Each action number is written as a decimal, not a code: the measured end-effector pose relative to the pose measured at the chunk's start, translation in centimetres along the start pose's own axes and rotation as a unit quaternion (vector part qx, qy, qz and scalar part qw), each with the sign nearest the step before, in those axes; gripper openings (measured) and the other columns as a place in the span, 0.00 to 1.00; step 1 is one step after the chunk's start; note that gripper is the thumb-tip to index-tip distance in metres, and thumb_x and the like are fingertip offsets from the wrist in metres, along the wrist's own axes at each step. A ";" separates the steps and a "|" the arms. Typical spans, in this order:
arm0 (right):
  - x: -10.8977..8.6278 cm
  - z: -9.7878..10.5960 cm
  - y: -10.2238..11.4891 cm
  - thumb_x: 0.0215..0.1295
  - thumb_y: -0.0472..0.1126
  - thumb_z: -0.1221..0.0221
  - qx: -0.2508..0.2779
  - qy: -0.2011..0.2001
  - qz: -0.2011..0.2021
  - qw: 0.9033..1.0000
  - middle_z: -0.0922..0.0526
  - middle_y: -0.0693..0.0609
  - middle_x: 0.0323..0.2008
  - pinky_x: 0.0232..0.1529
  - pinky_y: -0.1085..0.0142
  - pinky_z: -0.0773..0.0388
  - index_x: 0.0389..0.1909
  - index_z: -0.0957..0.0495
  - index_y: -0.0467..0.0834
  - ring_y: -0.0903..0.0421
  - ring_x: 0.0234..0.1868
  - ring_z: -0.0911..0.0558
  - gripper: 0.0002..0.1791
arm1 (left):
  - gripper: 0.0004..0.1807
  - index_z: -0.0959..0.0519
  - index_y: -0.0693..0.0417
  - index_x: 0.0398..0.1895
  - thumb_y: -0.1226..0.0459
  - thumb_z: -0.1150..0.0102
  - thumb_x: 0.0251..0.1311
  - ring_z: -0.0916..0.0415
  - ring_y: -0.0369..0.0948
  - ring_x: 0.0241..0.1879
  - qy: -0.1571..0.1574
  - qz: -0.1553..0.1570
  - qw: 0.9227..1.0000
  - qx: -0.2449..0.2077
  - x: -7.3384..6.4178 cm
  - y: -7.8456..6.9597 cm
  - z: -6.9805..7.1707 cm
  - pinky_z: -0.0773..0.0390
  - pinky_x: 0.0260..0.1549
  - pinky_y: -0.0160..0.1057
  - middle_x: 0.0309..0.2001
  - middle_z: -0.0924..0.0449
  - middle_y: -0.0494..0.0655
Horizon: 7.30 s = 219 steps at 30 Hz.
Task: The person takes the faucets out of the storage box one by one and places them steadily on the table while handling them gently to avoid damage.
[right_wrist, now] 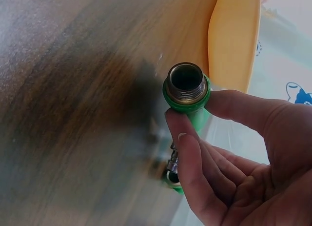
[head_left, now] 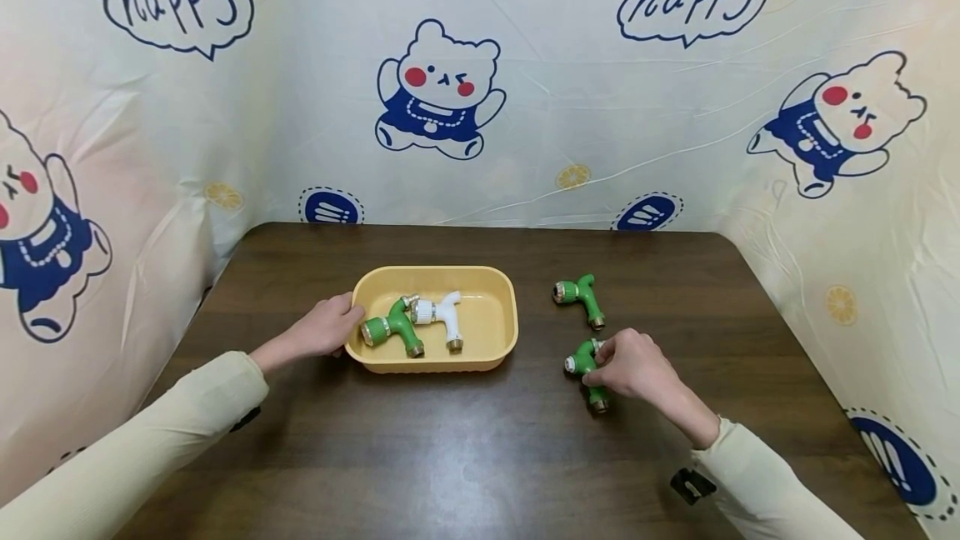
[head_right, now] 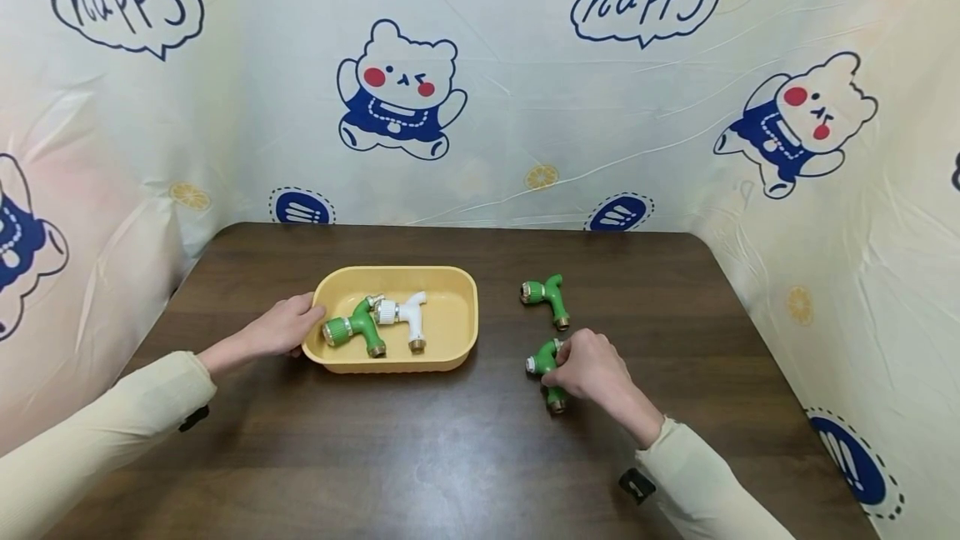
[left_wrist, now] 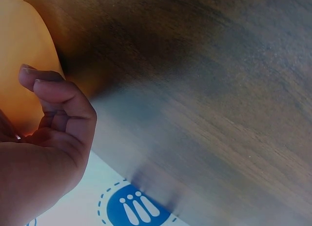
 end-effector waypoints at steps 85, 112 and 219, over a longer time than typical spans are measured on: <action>-0.1 -0.9 -1.1 0.53 0.47 0.21 -0.003 -0.003 -0.032 0.999 0.23 0.57 0.20 0.24 0.64 0.33 0.24 0.18 0.47 0.57 0.24 0.26 0.14 | 0.22 0.32 0.73 0.63 0.62 0.62 0.79 0.26 0.42 0.15 -0.005 0.011 1.000 -0.014 -0.3 -0.1 0.0 0.24 0.15 0.40 0.21 0.25 0.50; -0.2 -0.7 -1.0 0.55 0.46 0.21 -0.002 0.014 -0.033 0.999 0.20 0.54 0.25 0.26 0.64 0.27 0.29 0.15 0.44 0.57 0.25 0.24 0.14 | 0.22 0.32 0.73 0.62 0.62 0.63 0.79 0.27 0.42 0.15 -0.005 0.014 1.000 -0.008 -0.2 0.0 -0.1 0.24 0.15 0.39 0.22 0.24 0.50; 2.9 5.1 12.2 0.62 0.40 0.28 -0.082 -0.049 0.143 0.985 0.17 0.54 0.26 0.30 0.57 0.20 0.31 0.14 0.44 0.53 0.27 0.19 0.05 | 0.21 0.31 0.72 0.62 0.62 0.62 0.79 0.26 0.42 0.16 -0.001 0.010 1.000 -0.014 -0.4 -0.2 0.0 0.25 0.15 0.39 0.22 0.24 0.50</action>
Point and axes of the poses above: each hand's wrist, its own x-axis towards the middle knuckle, its own z-axis out of the back of the hand, y = z × x, the point moved 4 cm from there along x, towards the middle knuckle
